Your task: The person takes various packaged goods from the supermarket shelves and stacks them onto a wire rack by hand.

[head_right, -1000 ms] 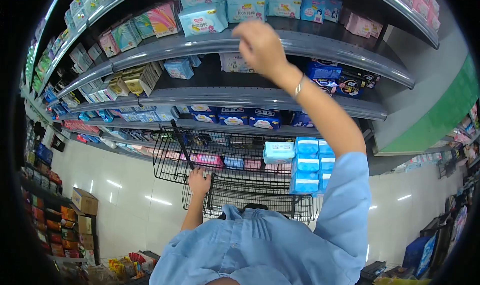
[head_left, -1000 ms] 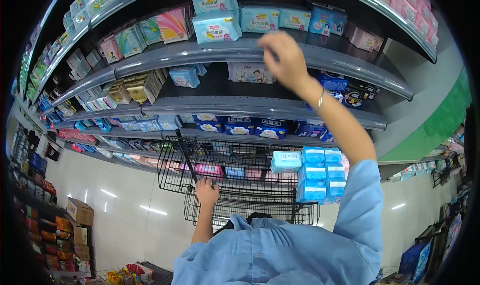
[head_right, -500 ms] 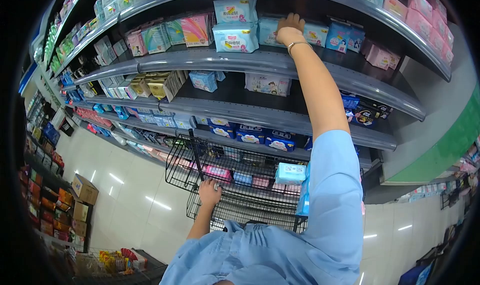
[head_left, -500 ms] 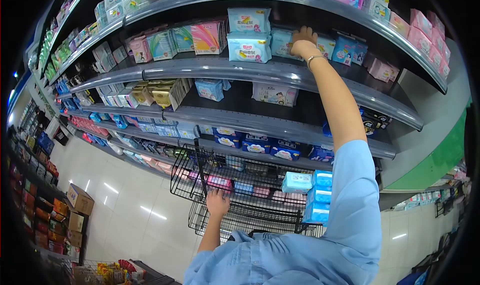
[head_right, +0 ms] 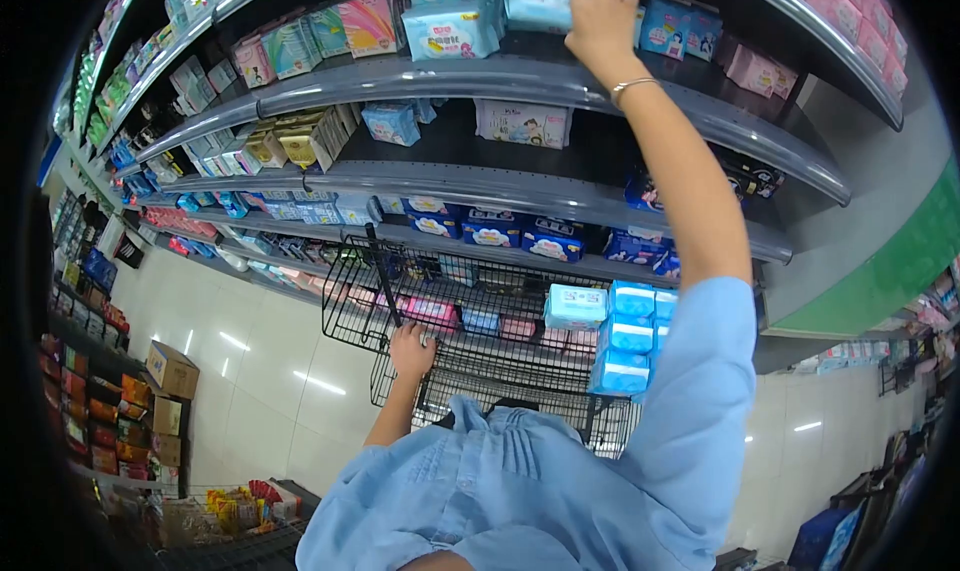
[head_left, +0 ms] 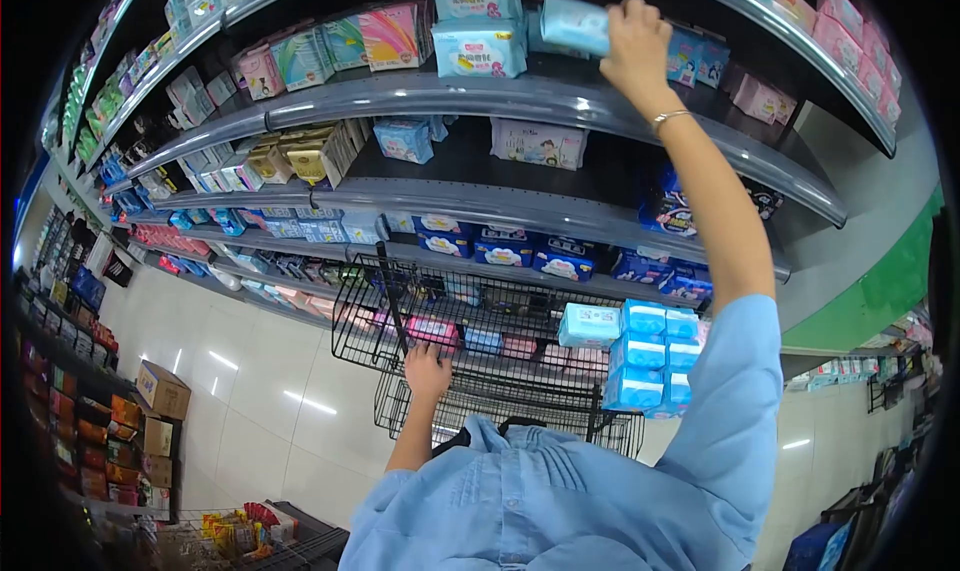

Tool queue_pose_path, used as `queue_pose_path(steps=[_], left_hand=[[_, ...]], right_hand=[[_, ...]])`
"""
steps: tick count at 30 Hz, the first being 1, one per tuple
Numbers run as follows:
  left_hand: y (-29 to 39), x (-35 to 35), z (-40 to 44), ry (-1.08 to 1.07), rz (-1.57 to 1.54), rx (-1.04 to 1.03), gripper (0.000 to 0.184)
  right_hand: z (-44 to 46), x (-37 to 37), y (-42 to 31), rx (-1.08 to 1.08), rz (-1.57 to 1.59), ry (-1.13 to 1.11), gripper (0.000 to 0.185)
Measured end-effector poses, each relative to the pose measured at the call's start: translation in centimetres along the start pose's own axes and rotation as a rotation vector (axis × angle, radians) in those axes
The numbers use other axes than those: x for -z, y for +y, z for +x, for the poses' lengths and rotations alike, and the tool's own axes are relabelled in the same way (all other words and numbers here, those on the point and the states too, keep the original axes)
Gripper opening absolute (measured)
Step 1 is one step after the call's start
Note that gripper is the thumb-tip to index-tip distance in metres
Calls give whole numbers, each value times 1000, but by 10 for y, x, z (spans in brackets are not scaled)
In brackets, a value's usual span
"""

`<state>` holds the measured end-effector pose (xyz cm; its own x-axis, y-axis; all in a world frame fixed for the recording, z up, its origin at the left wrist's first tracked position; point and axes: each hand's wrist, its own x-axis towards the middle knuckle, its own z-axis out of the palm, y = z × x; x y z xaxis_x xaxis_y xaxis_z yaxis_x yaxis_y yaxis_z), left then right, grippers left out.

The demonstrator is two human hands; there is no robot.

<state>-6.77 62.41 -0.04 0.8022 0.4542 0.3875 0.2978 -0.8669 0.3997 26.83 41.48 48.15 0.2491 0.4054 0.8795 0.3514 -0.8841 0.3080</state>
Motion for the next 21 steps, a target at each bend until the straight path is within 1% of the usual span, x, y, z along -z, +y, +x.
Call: queue_pose_path(steps=[2,3,4,6,8,10,11,12,14,16,19,21], left_hand=[[6,12,4,-165,15,58,33],[3,7,3,-125,26,52,33],[-1,1,0,-89,36,47,34],[2,4,2,-71,24,24,33],[4,5,3,-80,44,26,32],[2,4,2,-88,45,18,32],[0,2,1,-85,49,18,31],[0,0,1,-76,52,24,31],[2,1,0,-105,62,37,31],[2,3,3,-116,75,41,31],[2,3,4,-98,71,38,30],[2,2,2,-95,75,31,30]], right_hand=[[-14,36,7,-36,209,267,57],[-22,53,8,-93,297,299,66],[-31,80,5,-152,501,296,81],[-67,101,14,-46,647,289,76],[-124,118,6,-45,929,81,77],[-194,123,-12,10,971,-228,80],[-232,129,-23,49,871,-371,85],[-270,126,-30,26,906,-636,84],[-341,109,-43,-29,922,-895,83],[-393,94,-46,-51,812,-1023,77],[-417,90,-43,73,743,-1089,79],[-428,86,-42,77,743,-1034,77]])
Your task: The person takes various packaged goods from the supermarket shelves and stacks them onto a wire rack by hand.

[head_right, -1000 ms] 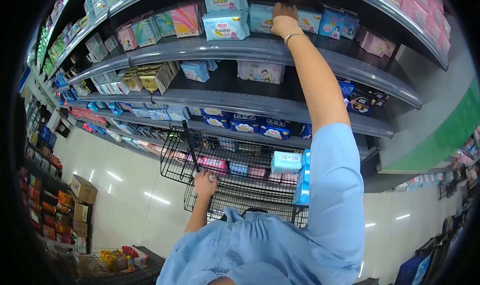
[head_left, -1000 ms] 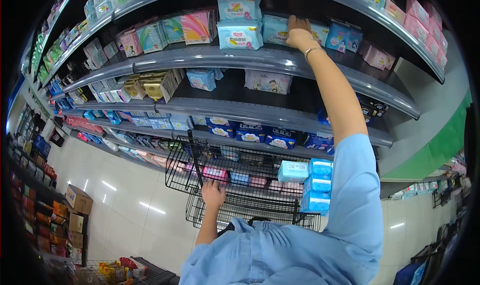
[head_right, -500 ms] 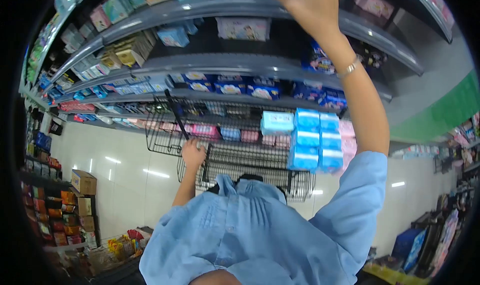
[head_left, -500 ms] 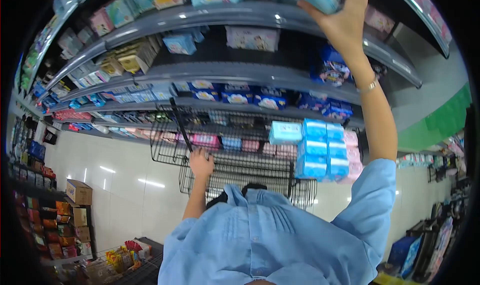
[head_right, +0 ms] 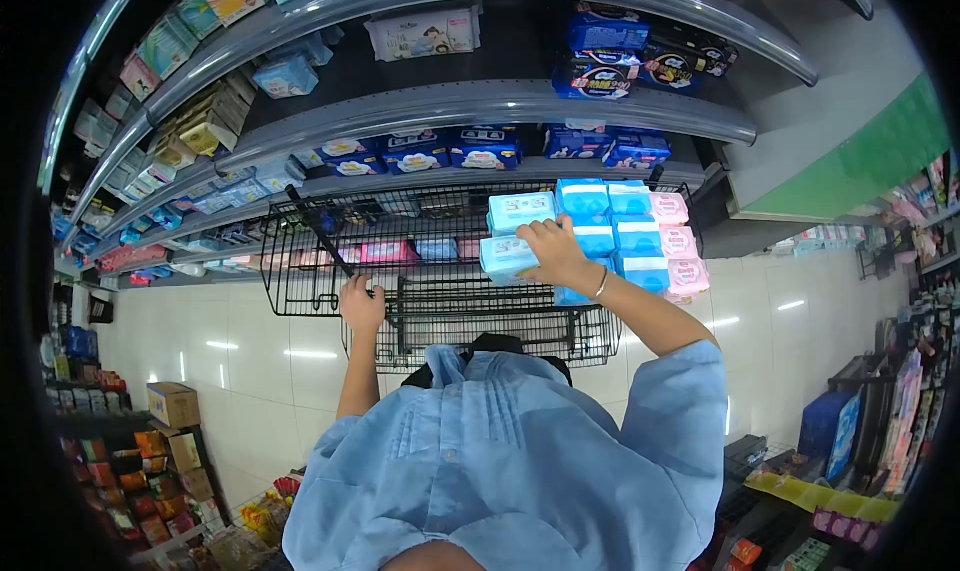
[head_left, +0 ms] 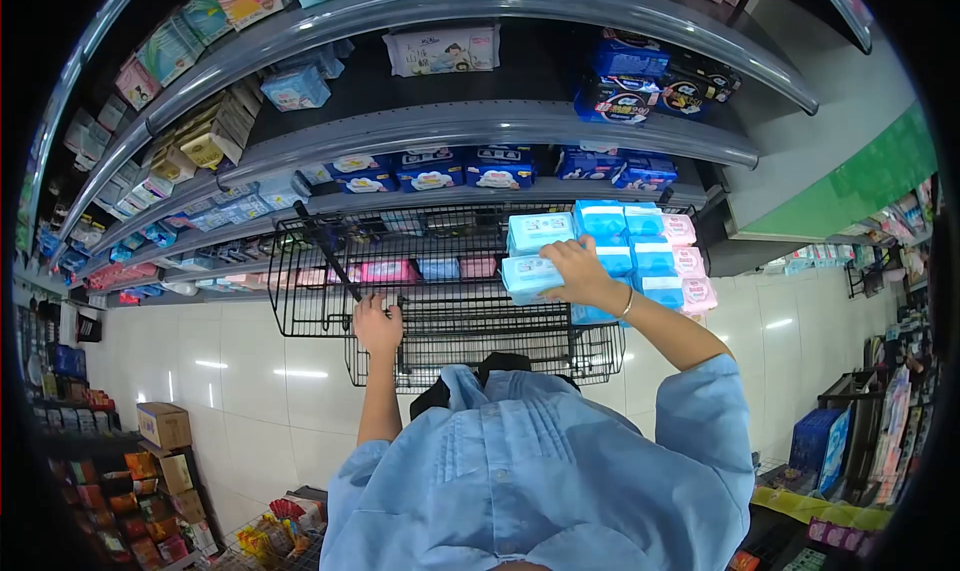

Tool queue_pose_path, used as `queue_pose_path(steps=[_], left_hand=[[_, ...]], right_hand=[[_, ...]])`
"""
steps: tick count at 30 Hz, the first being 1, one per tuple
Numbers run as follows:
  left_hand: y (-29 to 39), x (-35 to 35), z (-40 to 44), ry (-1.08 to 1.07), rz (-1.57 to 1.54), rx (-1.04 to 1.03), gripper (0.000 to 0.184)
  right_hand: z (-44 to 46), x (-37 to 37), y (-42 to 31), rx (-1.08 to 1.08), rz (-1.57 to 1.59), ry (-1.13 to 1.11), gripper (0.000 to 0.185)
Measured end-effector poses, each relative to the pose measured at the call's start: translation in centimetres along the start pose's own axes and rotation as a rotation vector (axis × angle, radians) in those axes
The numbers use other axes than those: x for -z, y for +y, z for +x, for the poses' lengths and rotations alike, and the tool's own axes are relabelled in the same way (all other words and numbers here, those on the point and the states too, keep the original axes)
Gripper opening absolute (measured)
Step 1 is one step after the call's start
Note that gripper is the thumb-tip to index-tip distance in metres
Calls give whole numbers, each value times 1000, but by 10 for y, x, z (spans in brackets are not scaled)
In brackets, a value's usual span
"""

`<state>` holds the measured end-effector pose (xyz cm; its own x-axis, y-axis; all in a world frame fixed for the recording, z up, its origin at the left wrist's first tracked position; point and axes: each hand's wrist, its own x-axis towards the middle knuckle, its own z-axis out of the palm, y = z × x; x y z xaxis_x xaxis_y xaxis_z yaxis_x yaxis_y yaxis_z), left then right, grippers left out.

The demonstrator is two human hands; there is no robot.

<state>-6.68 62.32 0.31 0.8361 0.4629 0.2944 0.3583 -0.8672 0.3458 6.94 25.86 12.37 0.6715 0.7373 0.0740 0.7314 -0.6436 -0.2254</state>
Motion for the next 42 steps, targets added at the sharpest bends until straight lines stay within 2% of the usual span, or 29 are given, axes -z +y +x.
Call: queue_pose_path(steps=[7,10,13,16,19,22,25,32,36,39,42], left_hand=[[-1,0,0,-5,-3,-6,29],[-1,1,-1,-9,6,-2,29],[-4,-3,-1,8,24,-18,28],[-1,-1,0,-5,9,1,29],[1,2,0,-20,-14,20,29],[-1,0,-1,-10,-22,12,29],[-2,-1,-2,-3,-15,14,29],[-4,-3,-1,23,-32,-23,31],[-8,-6,-2,60,-33,-60,31],[-7,-8,-2,64,-52,-53,30],[-7,-6,-2,76,-11,-46,30]], right_hand=[[-6,-8,3,86,-28,127,70],[-4,-6,4,-27,78,92,71],[-2,-8,8,25,-39,11,74],[-1,-15,7,-69,-273,-75,83],[8,-4,9,-18,-254,-20,102],[23,2,17,124,-211,-19,122],[41,-11,33,122,-83,-247,136],[43,-11,35,123,-81,-224,135],[36,-33,37,124,-14,-38,128],[34,-33,31,162,-123,-81,124],[37,-22,32,134,-189,-214,125]])
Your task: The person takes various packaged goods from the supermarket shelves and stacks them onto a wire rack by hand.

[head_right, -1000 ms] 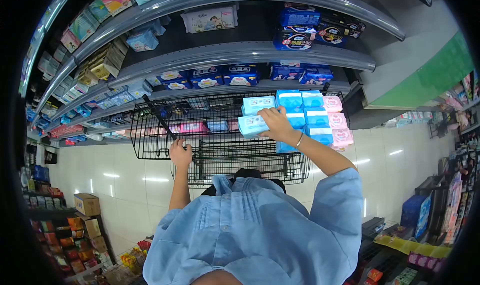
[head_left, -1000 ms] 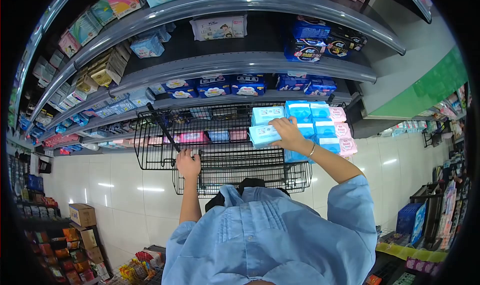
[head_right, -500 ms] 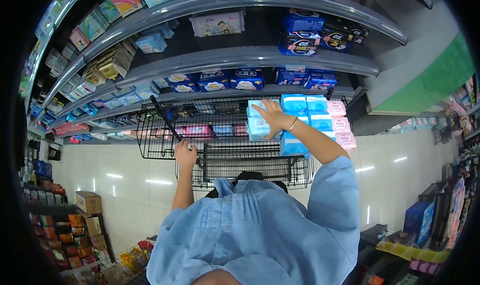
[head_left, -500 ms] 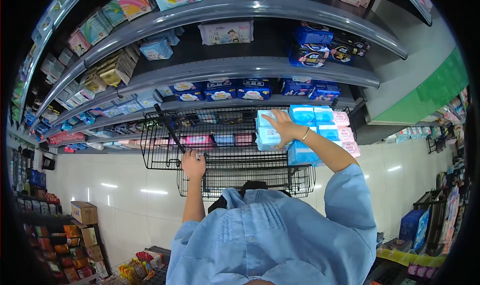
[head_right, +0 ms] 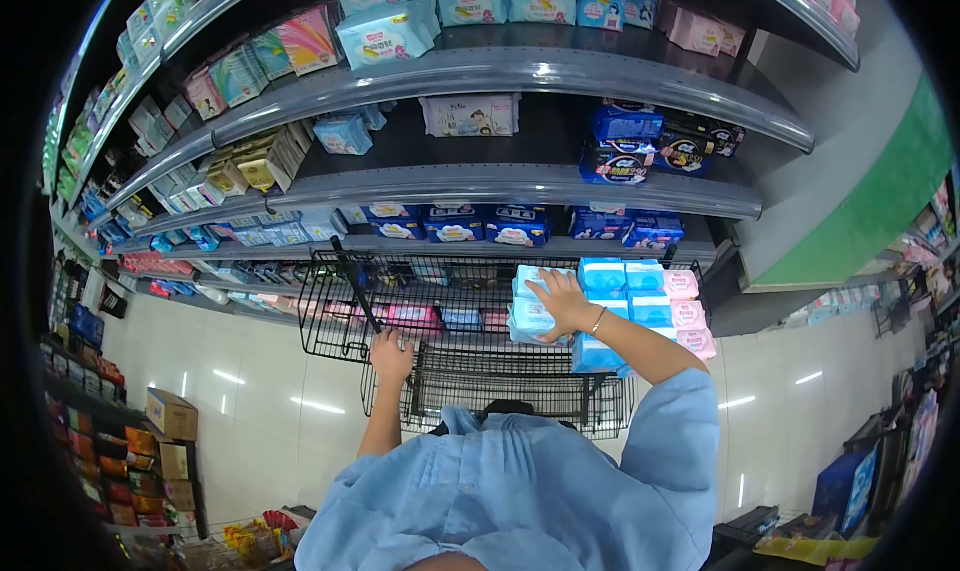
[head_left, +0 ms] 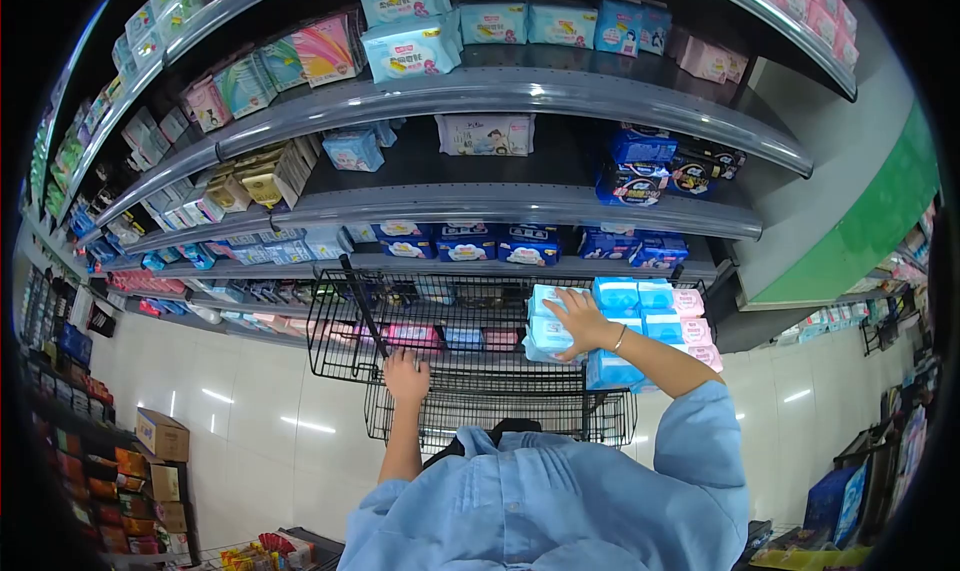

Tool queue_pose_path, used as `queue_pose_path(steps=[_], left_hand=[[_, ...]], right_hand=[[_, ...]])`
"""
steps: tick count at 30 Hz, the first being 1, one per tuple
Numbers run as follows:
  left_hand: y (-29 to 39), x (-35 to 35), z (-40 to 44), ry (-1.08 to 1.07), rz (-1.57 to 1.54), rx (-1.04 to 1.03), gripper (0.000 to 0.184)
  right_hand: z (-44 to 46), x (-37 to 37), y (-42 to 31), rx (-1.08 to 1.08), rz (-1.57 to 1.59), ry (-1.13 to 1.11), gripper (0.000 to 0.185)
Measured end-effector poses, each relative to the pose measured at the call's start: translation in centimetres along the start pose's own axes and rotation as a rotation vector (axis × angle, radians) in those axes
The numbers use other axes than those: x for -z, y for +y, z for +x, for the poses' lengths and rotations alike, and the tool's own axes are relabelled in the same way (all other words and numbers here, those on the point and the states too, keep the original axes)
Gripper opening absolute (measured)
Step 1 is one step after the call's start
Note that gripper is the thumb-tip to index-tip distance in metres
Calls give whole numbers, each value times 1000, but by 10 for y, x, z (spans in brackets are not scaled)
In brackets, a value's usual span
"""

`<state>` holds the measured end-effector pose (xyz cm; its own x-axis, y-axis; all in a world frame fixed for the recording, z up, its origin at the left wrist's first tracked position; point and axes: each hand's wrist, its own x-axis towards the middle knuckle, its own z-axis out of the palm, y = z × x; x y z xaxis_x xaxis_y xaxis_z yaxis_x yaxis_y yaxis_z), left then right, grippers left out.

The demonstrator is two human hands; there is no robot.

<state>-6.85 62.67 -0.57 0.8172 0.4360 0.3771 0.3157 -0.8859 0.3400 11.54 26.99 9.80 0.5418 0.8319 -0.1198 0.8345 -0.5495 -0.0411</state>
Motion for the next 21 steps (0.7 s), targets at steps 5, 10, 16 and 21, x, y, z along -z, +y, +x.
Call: queue_pose_path(steps=[5,10,16,21], left_hand=[[3,3,-2,-32,-41,24,30],[8,10,1,15,-76,-2,28],[3,3,0,22,-58,-8,30],[3,7,1,10,-64,3,34]], right_hand=[[7,40,-10,28,-153,-299,131],[67,227,-60,243,504,-120,68],[181,384,-52,256,300,1002,50],[280,443,-4,-155,159,1063,95]])
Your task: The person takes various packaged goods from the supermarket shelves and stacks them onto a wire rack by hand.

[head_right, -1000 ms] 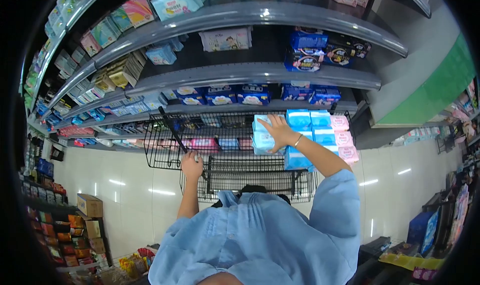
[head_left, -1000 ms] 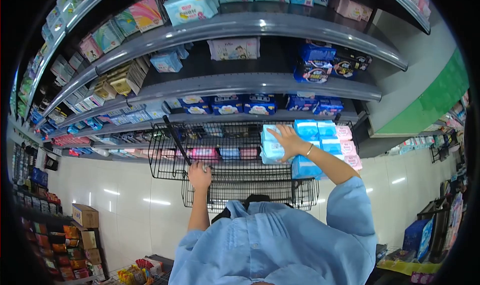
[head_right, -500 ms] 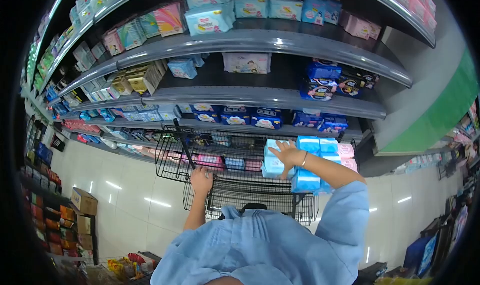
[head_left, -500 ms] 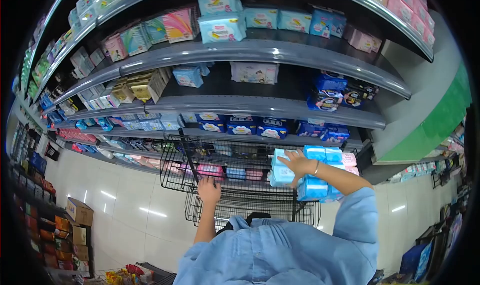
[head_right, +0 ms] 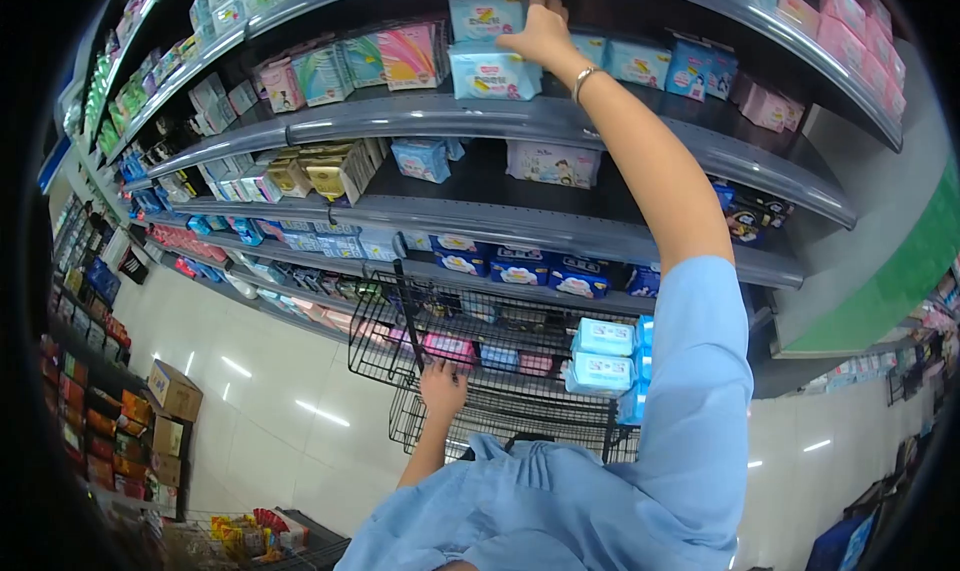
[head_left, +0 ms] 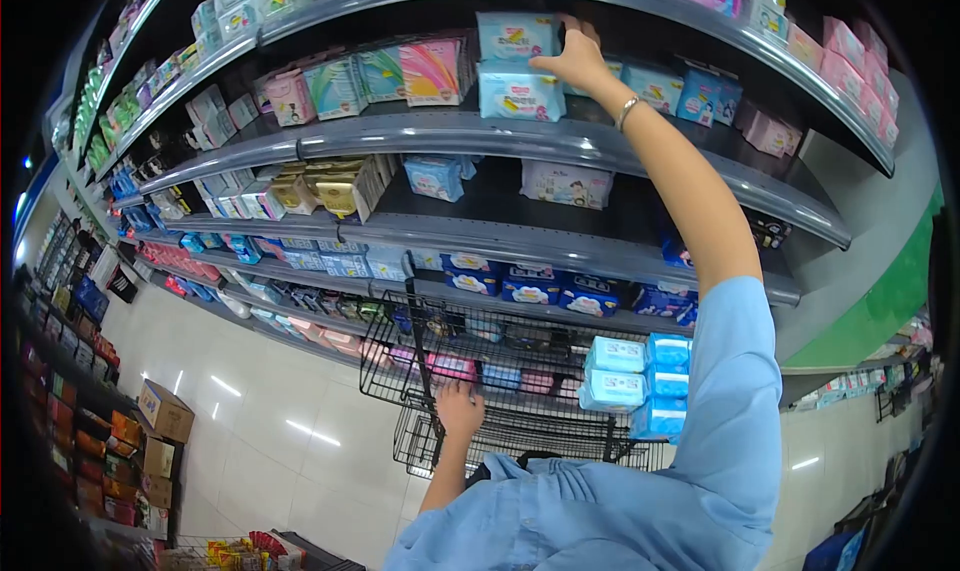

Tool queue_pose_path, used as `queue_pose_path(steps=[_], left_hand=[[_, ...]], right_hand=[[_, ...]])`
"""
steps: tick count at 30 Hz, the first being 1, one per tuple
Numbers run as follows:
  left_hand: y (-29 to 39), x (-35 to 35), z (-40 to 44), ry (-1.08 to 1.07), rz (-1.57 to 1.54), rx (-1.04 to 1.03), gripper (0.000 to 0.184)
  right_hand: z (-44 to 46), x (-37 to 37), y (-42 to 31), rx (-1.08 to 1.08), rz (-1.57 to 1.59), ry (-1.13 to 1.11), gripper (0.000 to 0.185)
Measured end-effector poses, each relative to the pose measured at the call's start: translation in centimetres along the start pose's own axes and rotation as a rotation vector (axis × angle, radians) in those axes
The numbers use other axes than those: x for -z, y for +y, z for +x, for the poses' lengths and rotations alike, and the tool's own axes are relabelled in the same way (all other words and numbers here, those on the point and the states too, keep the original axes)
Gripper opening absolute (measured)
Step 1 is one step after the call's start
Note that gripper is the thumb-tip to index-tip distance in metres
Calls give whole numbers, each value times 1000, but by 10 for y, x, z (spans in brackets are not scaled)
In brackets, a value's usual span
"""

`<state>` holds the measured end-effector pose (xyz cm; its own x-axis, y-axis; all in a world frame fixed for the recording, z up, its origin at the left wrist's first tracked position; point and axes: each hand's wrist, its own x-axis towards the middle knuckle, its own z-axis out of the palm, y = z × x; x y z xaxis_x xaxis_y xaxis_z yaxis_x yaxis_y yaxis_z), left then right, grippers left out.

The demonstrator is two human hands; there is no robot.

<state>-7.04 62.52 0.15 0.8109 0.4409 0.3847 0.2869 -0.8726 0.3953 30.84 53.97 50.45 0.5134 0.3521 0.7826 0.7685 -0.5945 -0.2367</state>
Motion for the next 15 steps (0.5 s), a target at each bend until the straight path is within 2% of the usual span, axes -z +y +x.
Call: queue_pose_path(steps=[4,6,9,12,13,15], left_hand=[[2,0,2,10,-26,13,35],[1,-2,2,6,-55,23,34],[2,-2,3,35,-53,40,32],[3,-2,1,46,-63,41,29],[3,-3,1,38,-59,43,29],[4,0,2,19,-54,39,29]], right_hand=[[38,-3,-20,111,-357,-141,108],[46,1,-34,73,-393,-248,97],[64,7,-46,43,-619,-562,85],[59,15,-58,56,-603,-514,50],[60,19,-62,58,-646,-574,58],[58,9,-51,18,-519,-530,68]])
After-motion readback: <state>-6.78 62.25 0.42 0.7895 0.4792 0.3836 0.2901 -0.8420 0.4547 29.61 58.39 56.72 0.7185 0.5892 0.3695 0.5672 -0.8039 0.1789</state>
